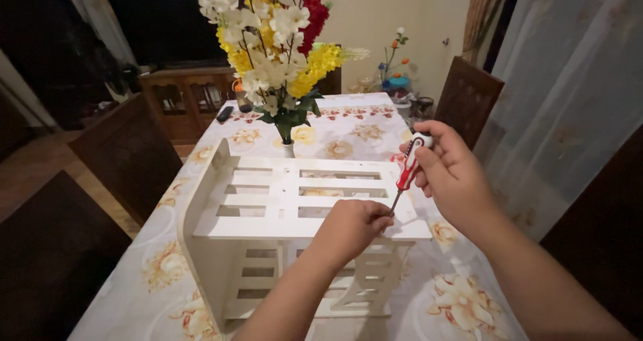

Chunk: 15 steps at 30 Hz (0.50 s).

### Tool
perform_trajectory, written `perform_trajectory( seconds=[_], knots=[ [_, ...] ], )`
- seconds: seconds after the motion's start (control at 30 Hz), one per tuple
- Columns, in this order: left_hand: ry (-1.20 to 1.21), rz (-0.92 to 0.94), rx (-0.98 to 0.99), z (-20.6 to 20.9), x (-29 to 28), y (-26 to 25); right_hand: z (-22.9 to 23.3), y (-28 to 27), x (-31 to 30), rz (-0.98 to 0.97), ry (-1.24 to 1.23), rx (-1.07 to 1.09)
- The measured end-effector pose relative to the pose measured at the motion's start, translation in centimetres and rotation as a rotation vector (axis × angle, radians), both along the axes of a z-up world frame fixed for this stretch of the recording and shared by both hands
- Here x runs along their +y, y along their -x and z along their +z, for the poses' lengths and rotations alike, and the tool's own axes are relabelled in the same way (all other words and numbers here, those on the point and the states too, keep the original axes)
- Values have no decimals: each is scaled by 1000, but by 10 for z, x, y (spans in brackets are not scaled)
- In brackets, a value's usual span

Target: The person uses a screwdriver to tighten screws into a white wooden slatted frame on a dining table. They rotate the frame to access different sides and continue fastening screws, then place a solid white top panel onto the frame to complete the assembly.

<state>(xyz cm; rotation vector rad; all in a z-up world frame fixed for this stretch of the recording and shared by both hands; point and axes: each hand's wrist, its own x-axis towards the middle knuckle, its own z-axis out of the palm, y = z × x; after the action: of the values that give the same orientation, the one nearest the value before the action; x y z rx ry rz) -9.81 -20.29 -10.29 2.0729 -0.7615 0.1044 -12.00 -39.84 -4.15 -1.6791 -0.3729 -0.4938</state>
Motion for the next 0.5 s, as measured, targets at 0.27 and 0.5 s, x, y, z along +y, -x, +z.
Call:
perform_trajectory(
  seconds=[0.27,0.5],
  knots=[
    [4,4,-24,-4,2,-2,-3,-5,2,-24,10,-10],
    [24,39,-43,-11,-1,-4,-7,-15,0,-62,-11,-39]
  ],
)
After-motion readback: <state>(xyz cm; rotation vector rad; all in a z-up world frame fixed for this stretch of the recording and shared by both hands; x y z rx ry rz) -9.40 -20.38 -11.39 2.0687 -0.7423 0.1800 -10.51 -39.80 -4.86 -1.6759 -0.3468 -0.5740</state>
